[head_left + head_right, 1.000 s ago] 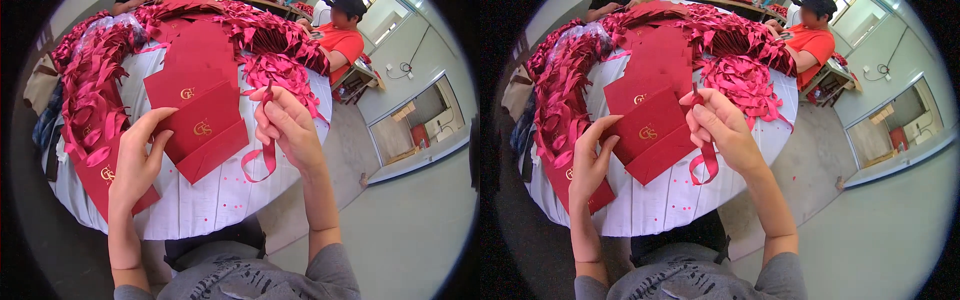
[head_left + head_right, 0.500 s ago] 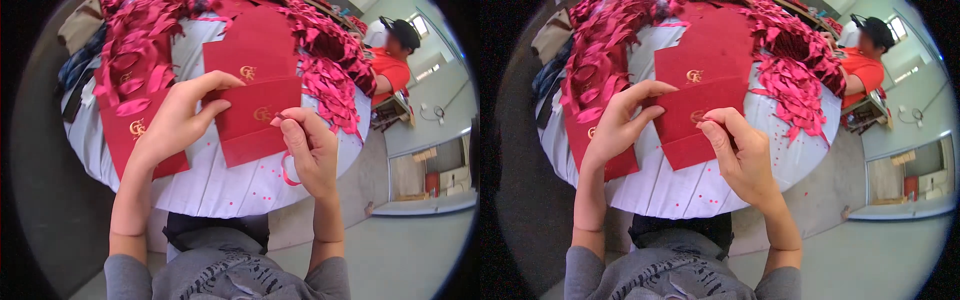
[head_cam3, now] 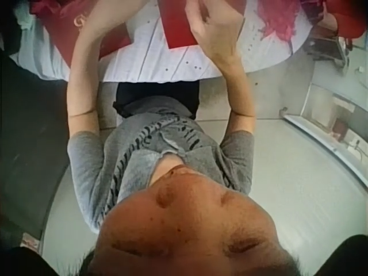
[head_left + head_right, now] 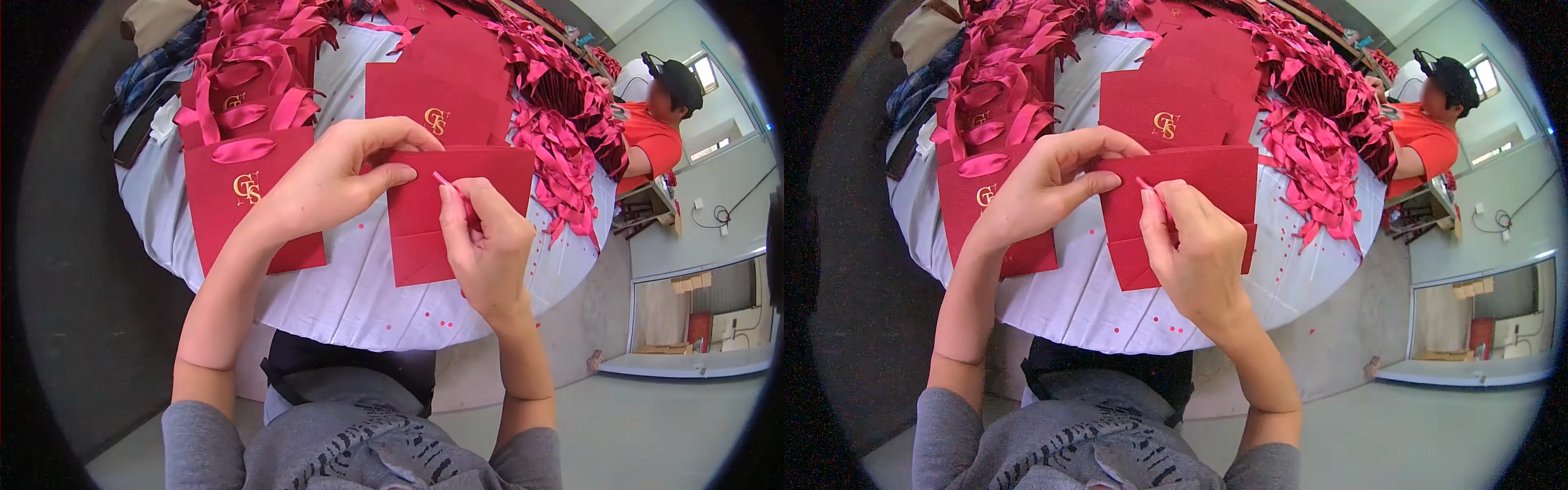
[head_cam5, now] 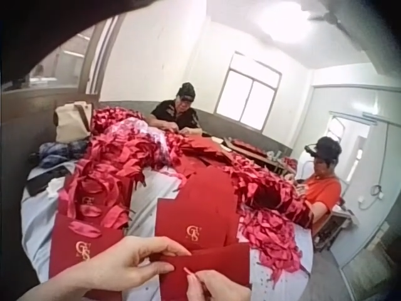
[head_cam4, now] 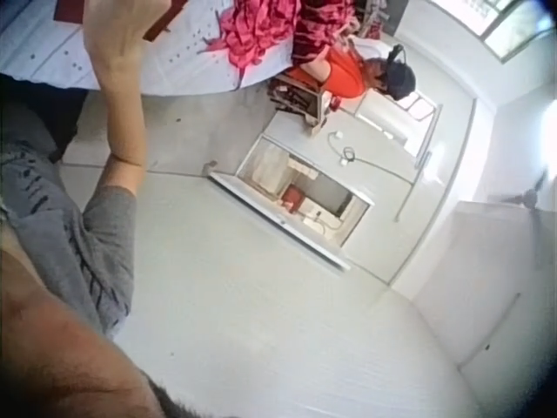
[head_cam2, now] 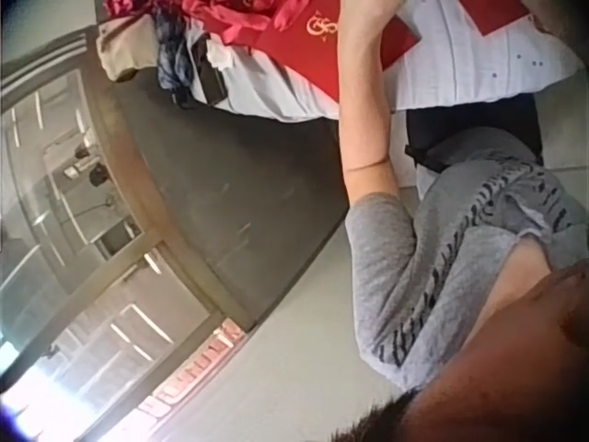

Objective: The person attaches ribbon handles to paper gift bags by threading ribbons through the bag slots and folding the bags by hand.

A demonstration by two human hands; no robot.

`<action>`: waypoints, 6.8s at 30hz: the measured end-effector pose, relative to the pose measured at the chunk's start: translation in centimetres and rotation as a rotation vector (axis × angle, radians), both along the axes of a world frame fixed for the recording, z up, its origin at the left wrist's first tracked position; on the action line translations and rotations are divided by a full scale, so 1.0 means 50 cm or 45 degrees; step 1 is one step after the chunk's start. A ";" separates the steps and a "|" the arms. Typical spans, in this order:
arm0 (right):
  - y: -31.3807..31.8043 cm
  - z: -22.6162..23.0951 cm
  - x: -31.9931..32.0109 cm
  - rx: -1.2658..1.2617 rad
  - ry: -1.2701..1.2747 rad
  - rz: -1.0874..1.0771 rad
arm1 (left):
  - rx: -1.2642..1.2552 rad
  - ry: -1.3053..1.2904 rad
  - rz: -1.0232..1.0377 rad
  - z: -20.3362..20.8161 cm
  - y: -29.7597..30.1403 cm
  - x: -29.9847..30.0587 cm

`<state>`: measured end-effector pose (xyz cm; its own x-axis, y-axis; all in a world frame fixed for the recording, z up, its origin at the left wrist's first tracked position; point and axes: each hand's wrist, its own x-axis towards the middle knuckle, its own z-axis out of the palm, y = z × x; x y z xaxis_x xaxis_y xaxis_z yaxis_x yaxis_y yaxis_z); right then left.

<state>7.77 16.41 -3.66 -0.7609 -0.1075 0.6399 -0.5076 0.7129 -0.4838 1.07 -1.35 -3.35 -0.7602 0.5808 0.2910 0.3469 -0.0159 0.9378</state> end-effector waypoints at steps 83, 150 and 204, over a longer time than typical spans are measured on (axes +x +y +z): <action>0.011 0.059 0.047 0.220 0.044 -0.162 | -0.060 0.977 0.241 0.013 0.041 0.056; 0.032 -0.020 0.010 0.311 0.436 -0.079 | -0.207 0.669 0.543 0.025 0.054 0.067; 0.139 0.000 0.119 -1.431 -0.089 0.443 | -0.511 1.064 0.316 0.089 0.087 0.070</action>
